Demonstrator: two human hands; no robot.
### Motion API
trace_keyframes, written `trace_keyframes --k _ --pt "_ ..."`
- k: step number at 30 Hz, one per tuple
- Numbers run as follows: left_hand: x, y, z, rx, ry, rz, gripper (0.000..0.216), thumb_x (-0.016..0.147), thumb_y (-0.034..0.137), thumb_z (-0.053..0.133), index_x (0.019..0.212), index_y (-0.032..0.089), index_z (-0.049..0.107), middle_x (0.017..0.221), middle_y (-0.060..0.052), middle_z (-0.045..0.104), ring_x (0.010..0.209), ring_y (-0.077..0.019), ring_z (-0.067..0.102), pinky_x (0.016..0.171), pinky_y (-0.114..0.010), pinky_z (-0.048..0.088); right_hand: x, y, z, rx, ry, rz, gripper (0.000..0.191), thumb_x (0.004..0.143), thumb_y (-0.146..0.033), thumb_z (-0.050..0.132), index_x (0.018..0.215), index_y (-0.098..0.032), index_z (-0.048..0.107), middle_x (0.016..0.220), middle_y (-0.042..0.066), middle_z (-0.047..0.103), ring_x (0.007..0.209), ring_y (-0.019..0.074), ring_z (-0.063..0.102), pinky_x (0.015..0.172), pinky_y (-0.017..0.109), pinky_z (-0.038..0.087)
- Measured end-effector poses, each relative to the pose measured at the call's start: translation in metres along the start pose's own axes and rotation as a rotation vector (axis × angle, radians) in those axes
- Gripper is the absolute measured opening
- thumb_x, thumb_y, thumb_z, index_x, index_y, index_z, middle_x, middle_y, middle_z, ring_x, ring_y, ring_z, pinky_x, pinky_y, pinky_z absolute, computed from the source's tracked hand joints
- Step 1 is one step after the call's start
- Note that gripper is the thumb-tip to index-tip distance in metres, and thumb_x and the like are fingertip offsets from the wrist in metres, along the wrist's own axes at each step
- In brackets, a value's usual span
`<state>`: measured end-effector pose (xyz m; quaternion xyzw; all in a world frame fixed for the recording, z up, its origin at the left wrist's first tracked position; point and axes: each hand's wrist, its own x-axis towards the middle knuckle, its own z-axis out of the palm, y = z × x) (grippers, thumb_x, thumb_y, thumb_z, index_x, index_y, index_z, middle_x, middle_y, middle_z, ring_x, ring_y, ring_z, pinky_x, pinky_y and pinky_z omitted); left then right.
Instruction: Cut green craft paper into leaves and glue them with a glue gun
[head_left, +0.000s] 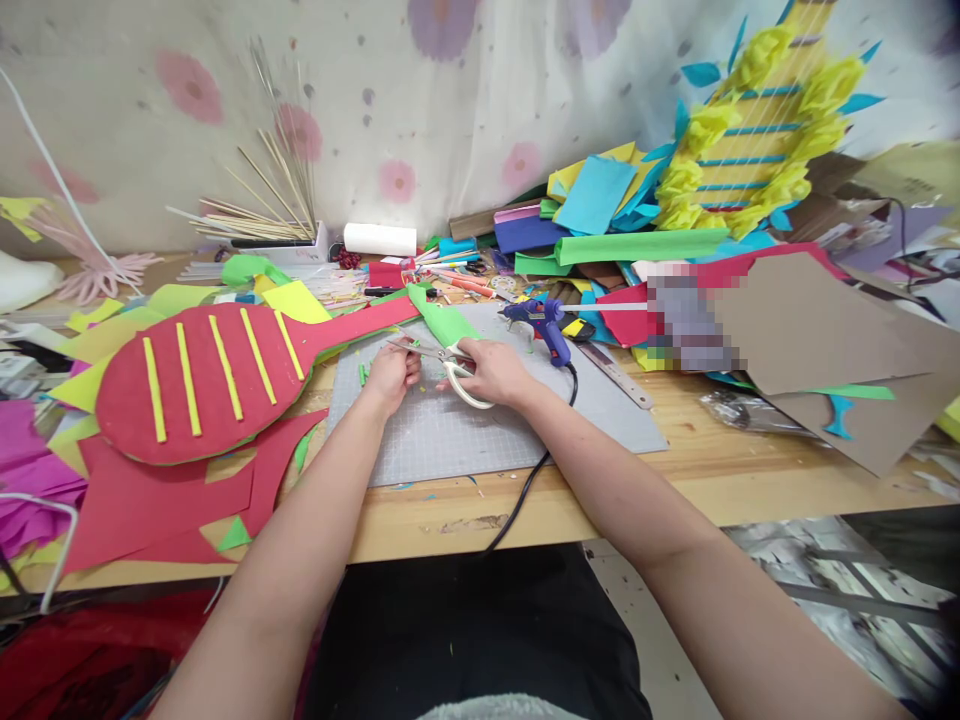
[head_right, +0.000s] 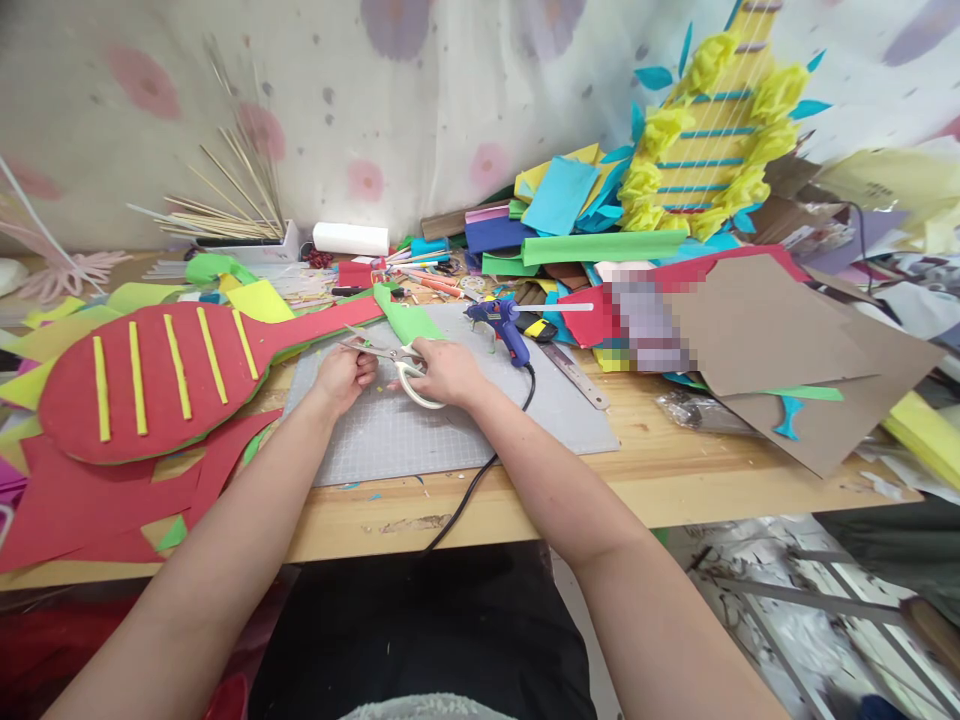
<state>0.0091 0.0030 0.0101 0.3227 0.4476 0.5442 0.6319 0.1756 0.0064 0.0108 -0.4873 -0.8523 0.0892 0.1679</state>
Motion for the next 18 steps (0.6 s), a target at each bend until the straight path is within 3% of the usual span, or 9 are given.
trace_keyframes --k 9,18 --pt "0.0009 -0.0020 0.0007 -0.004 0.033 0.022 0.022 0.082 0.018 0.046 0.063 0.018 0.036 0.046 0.009 0.025 0.034 -0.0029 0.020 0.034 -0.014 0.016 -0.0012 -0.0046 -0.0006 0.019 -0.034 0.016 0.051 0.075 -0.066 0.048 0.091 -0.018 0.054 0.087 0.007 0.064 0.077 0.0181 0.056 0.060 0.027 0.028" --pt "-0.0011 -0.0010 0.0022 -0.004 0.026 0.009 0.024 0.083 0.009 0.041 0.061 0.018 0.034 0.046 0.009 0.025 0.034 -0.0029 0.021 0.035 -0.015 0.015 -0.0010 -0.0048 -0.0025 -0.017 -0.021 -0.007 0.050 0.077 -0.065 0.046 0.090 -0.018 0.055 0.085 0.007 0.065 0.076 0.0184 0.056 0.059 0.027 0.027"
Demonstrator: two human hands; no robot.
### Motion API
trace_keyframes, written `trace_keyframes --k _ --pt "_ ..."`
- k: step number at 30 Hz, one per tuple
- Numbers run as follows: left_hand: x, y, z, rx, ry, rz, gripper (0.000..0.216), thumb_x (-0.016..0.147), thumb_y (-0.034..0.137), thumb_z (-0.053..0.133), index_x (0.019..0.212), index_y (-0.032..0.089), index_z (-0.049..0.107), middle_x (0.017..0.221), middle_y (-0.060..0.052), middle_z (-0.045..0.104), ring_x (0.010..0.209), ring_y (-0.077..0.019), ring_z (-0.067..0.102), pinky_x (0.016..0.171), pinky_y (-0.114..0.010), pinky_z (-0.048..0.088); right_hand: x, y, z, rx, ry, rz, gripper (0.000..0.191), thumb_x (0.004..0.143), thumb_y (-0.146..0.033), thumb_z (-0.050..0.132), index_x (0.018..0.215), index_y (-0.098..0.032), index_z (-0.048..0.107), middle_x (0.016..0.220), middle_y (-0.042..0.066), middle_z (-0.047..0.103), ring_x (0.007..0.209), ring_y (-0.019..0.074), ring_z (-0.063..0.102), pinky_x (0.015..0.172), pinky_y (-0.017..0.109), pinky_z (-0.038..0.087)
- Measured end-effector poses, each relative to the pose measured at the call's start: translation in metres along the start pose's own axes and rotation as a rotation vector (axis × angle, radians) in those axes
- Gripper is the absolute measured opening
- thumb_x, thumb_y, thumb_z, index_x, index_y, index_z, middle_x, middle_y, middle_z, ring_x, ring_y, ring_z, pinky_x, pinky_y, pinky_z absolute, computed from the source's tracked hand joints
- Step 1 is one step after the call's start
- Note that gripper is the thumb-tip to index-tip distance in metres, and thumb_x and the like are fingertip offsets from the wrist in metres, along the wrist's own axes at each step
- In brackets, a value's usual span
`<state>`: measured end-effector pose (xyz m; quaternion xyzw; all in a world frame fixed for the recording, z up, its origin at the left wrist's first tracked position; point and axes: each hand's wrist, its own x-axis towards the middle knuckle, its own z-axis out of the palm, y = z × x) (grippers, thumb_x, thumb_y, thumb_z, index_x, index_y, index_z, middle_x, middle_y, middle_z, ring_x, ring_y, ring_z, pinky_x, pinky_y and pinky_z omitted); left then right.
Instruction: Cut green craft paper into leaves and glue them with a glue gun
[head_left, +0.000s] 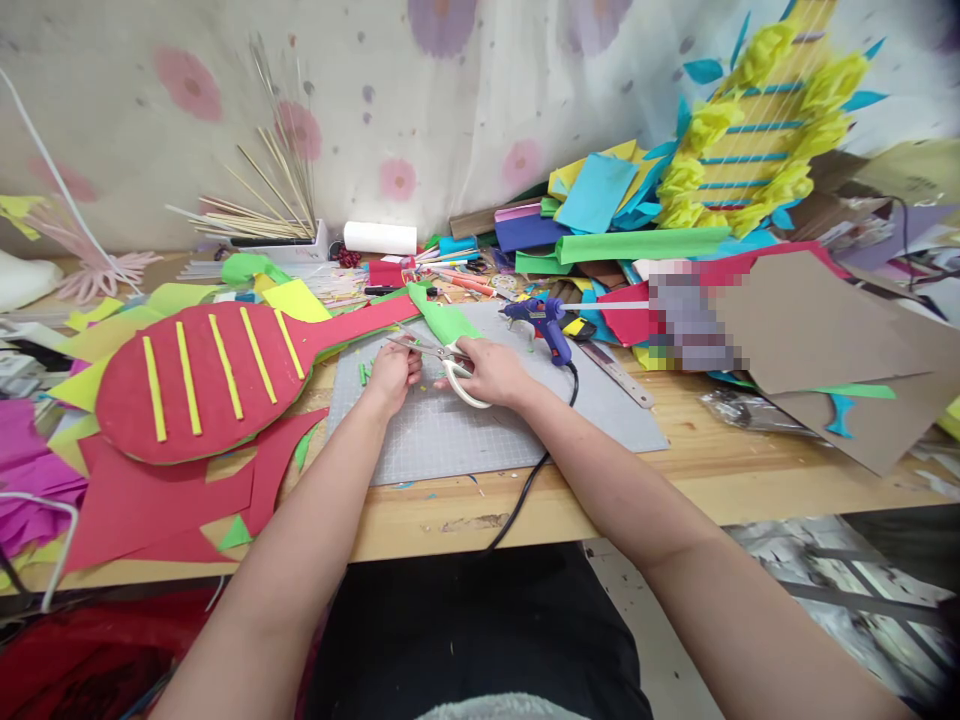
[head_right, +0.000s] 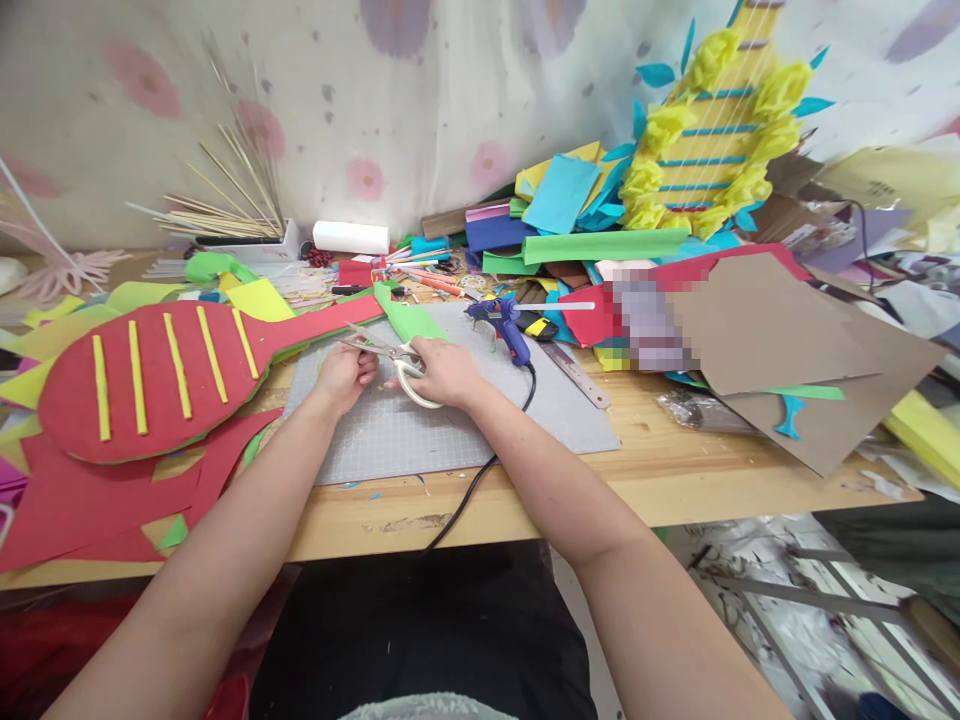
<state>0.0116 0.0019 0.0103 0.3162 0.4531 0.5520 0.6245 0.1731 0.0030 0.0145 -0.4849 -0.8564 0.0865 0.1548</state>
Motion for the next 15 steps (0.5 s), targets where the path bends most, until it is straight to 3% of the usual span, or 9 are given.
trace_keyframes --k 5,11,15 --pt "0.001 0.000 -0.001 0.017 0.006 -0.016 0.028 0.083 0.011 0.043 0.058 0.017 0.032 0.046 0.009 0.025 0.034 -0.0023 0.020 0.034 -0.014 0.015 0.001 0.001 0.000 -0.056 -0.003 0.063 0.050 0.080 -0.065 0.040 0.086 -0.018 0.058 0.080 0.007 0.066 0.071 0.0183 0.057 0.056 0.027 0.022" --pt "0.000 0.004 -0.002 0.018 -0.040 -0.050 0.038 0.087 0.033 0.046 0.055 0.017 0.035 0.044 0.009 0.021 0.034 -0.0022 0.017 0.032 -0.014 0.015 0.002 0.007 0.001 0.008 0.022 0.143 0.046 0.082 -0.062 0.040 0.083 -0.020 0.057 0.077 0.005 0.065 0.067 0.0168 0.054 0.056 0.027 0.022" --pt "-0.002 0.007 -0.002 0.020 -0.101 -0.077 0.044 0.086 0.039 0.047 0.051 0.017 0.032 0.043 0.009 0.019 0.033 -0.0022 0.016 0.031 -0.014 0.012 0.002 0.010 0.001 0.133 0.025 0.060 0.042 0.081 -0.060 0.044 0.086 -0.019 0.052 0.080 0.004 0.061 0.069 0.0149 0.050 0.058 0.025 0.027"
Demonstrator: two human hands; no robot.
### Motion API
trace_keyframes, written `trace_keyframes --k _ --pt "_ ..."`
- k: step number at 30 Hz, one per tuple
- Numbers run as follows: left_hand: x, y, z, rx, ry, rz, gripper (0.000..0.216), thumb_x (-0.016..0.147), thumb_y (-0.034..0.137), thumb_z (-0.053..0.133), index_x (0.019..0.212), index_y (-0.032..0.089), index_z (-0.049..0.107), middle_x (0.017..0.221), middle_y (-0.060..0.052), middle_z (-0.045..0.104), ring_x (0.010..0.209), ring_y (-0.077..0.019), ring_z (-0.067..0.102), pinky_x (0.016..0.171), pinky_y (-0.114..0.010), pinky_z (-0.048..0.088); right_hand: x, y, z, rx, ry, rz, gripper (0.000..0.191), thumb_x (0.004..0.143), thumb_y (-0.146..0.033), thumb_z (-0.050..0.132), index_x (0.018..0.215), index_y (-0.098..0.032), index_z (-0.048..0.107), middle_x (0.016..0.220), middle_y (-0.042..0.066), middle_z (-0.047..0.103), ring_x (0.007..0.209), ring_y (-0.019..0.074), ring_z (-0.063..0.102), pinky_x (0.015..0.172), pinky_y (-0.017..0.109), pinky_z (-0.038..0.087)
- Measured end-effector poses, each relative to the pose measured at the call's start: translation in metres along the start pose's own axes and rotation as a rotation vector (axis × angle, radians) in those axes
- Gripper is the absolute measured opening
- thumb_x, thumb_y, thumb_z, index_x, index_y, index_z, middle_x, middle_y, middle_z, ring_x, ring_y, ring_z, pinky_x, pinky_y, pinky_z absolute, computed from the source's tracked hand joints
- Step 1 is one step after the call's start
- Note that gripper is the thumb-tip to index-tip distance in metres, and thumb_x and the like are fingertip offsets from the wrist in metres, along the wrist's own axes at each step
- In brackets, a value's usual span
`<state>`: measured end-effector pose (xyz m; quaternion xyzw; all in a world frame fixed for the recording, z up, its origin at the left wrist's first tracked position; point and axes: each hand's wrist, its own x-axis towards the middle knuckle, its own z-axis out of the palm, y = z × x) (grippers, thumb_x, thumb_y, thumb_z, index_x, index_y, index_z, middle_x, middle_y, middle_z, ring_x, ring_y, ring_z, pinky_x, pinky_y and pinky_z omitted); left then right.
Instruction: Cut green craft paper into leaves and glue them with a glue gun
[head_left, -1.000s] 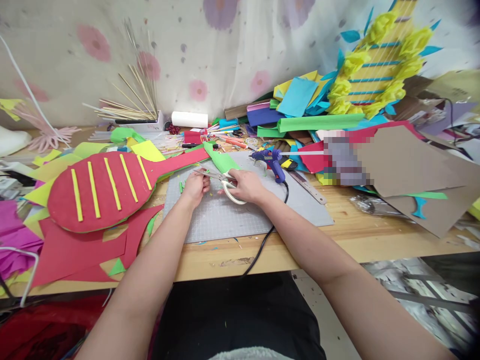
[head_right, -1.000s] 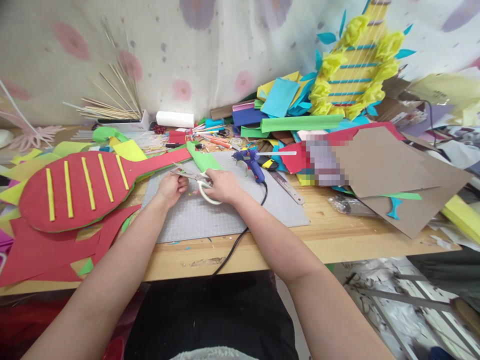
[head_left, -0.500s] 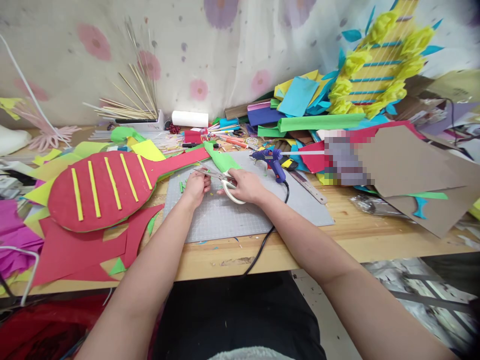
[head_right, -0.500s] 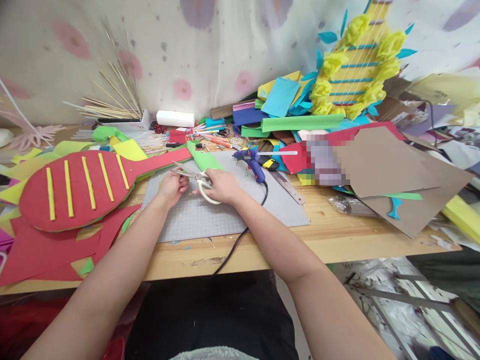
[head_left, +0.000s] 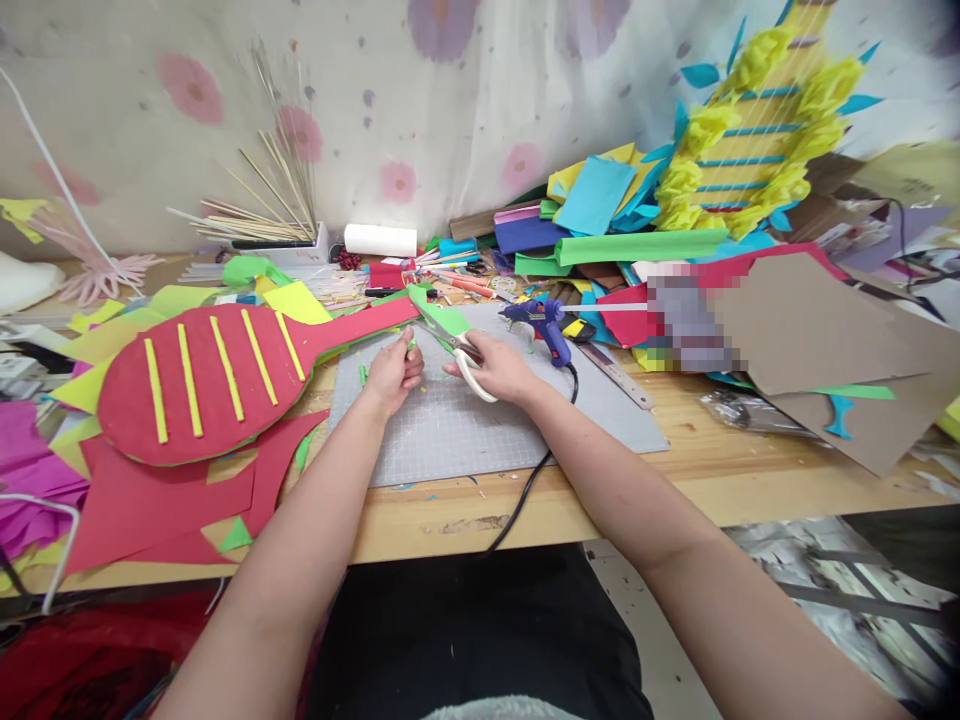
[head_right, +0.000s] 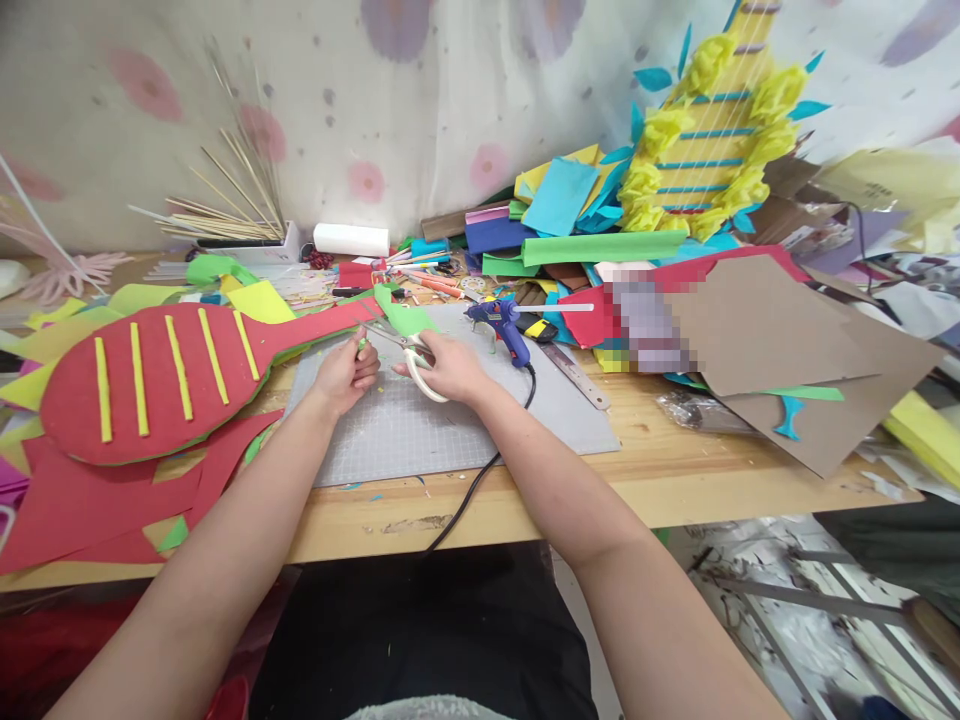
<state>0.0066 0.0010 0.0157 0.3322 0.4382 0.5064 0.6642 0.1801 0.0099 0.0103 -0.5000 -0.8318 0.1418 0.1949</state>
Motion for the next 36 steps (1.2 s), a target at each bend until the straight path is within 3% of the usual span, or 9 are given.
trace_keyframes --k 8,17,27,36 --pt "-0.001 -0.003 0.001 0.017 -0.051 -0.005 0.036 0.084 0.029 0.047 0.054 0.018 0.032 0.042 0.009 0.021 0.032 -0.0029 0.015 0.029 -0.014 0.009 -0.002 -0.005 0.002 0.007 -0.037 -0.143 0.041 0.077 -0.059 0.050 0.084 -0.018 0.049 0.079 0.004 0.057 0.073 0.0156 0.048 0.062 0.025 0.029" --pt "-0.003 0.000 0.002 0.052 -0.037 -0.010 0.040 0.087 0.028 0.042 0.050 0.017 0.029 0.041 0.008 0.019 0.033 -0.0027 0.014 0.030 -0.014 0.008 -0.003 -0.007 0.001 0.054 -0.067 -0.124 0.042 0.078 -0.059 0.048 0.085 -0.018 0.050 0.079 0.003 0.058 0.071 0.0145 0.048 0.061 0.025 0.028" --pt "-0.004 0.000 0.002 0.036 -0.021 -0.032 0.048 0.083 0.041 0.051 0.049 0.017 0.028 0.041 0.008 0.019 0.033 -0.0019 0.014 0.031 -0.014 0.007 -0.003 -0.011 0.000 -0.015 -0.083 -0.051 0.045 0.077 -0.063 0.049 0.087 -0.019 0.053 0.079 0.004 0.061 0.069 0.0150 0.051 0.058 0.025 0.026" --pt "-0.005 0.000 0.003 0.074 0.008 -0.065 0.044 0.088 0.025 0.040 0.047 0.016 0.027 0.041 0.007 0.019 0.033 -0.0020 0.015 0.032 -0.014 0.006 -0.003 -0.011 0.001 -0.009 -0.071 -0.047 0.047 0.077 -0.064 0.047 0.087 -0.019 0.052 0.082 0.004 0.062 0.070 0.0147 0.051 0.058 0.025 0.026"
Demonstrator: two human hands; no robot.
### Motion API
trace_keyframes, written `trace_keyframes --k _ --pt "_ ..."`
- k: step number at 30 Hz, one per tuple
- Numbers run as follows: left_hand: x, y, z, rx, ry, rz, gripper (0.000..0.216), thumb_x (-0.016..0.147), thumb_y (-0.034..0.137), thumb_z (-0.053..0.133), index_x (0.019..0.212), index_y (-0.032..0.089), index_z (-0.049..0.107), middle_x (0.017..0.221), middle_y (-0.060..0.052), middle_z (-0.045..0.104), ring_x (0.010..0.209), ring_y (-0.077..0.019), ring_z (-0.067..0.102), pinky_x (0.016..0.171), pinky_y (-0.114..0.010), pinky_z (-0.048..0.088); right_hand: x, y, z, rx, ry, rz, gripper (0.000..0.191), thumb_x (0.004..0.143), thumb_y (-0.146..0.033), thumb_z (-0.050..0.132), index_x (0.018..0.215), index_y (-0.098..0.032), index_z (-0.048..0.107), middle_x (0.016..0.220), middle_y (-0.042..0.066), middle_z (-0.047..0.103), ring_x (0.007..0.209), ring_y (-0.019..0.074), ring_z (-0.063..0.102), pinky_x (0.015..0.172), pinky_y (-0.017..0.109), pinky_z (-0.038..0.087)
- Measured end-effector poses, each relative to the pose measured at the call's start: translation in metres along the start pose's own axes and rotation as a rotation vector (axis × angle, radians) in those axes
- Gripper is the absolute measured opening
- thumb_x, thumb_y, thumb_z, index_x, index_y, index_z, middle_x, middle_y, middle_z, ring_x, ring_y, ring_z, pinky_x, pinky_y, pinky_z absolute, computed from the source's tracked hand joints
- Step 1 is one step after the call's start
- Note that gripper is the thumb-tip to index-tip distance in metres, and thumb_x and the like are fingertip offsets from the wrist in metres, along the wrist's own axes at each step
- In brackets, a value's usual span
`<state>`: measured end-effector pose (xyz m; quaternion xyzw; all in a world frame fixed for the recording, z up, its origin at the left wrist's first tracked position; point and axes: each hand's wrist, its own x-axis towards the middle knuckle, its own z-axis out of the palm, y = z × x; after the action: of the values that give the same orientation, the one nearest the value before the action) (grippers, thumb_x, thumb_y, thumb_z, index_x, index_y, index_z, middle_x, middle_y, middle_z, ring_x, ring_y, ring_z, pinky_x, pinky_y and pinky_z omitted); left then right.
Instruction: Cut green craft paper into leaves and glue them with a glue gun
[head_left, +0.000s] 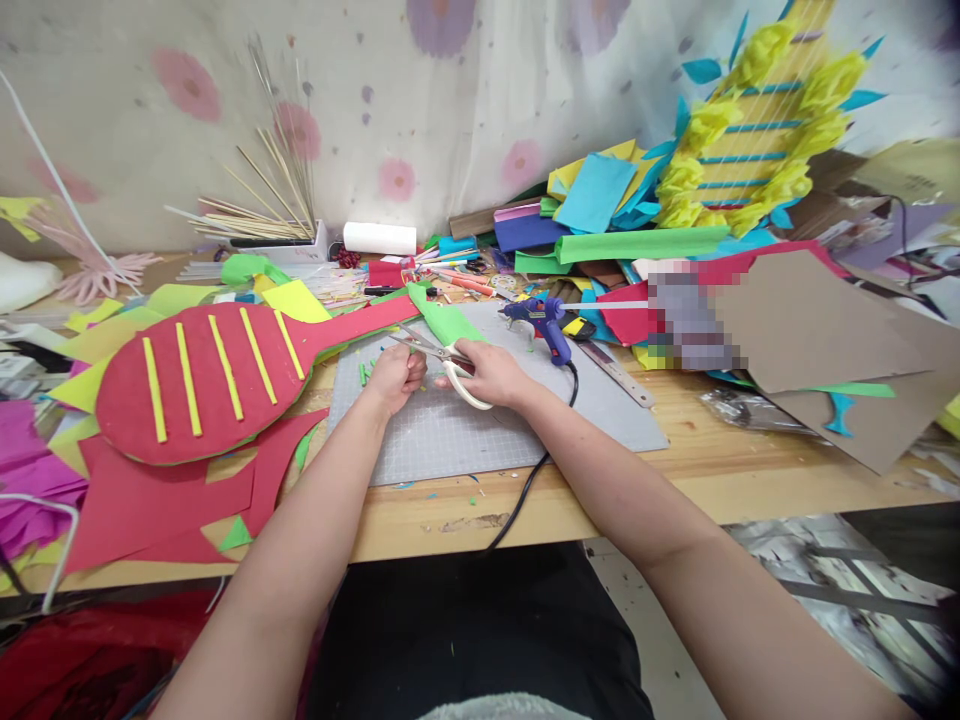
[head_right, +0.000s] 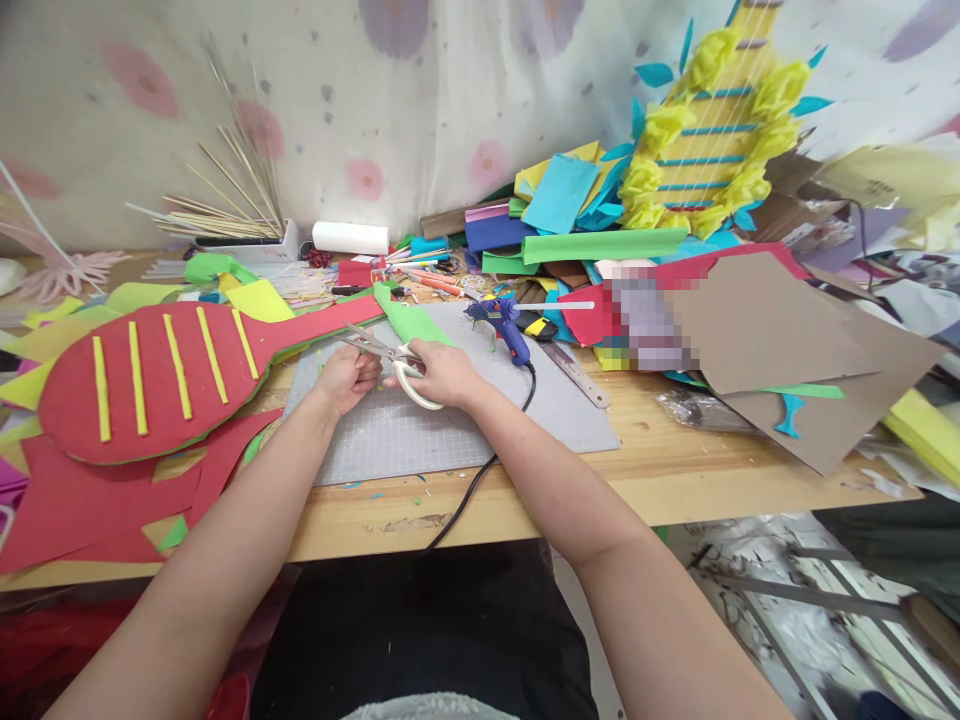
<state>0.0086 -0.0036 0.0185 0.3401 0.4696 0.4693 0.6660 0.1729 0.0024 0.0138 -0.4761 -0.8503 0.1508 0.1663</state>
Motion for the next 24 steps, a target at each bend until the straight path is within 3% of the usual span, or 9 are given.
trace_keyframes --k 5,9,18,24 --pt "-0.001 0.001 0.001 0.006 -0.006 -0.011 0.047 0.088 0.032 0.043 0.047 0.016 0.027 0.042 0.007 0.019 0.033 -0.0014 0.014 0.032 -0.014 0.006 0.000 0.001 -0.001 -0.060 -0.007 -0.023 0.049 0.077 -0.066 0.046 0.087 -0.019 0.053 0.082 0.005 0.063 0.071 0.0157 0.052 0.058 0.025 0.025" --pt "-0.003 0.002 0.001 0.011 0.009 -0.027 0.045 0.090 0.022 0.035 0.046 0.015 0.027 0.041 0.007 0.019 0.032 -0.0015 0.015 0.032 -0.013 0.006 0.000 0.000 -0.003 -0.094 0.012 -0.026 0.049 0.077 -0.065 0.046 0.088 -0.019 0.055 0.083 0.006 0.064 0.072 0.0165 0.053 0.058 0.026 0.025" --pt "0.001 0.003 0.000 -0.026 -0.030 -0.066 0.045 0.089 0.025 0.036 0.045 0.017 0.026 0.041 0.007 0.018 0.031 -0.0022 0.014 0.029 -0.012 0.007 0.002 0.009 -0.004 -0.112 0.044 0.092 0.043 0.081 -0.061 0.042 0.085 -0.021 0.057 0.076 0.004 0.064 0.067 0.0166 0.053 0.056 0.026 0.023" --pt "-0.002 0.007 -0.006 0.092 -0.147 -0.180 0.044 0.084 0.011 0.034 0.041 0.015 0.029 0.040 0.006 0.019 0.030 -0.0019 0.015 0.029 -0.012 0.007 0.001 0.014 -0.008 -0.005 -0.005 -0.141 0.040 0.078 -0.057 0.050 0.086 -0.018 0.054 0.085 0.005 0.061 0.073 0.0157 0.050 0.063 0.025 0.029"
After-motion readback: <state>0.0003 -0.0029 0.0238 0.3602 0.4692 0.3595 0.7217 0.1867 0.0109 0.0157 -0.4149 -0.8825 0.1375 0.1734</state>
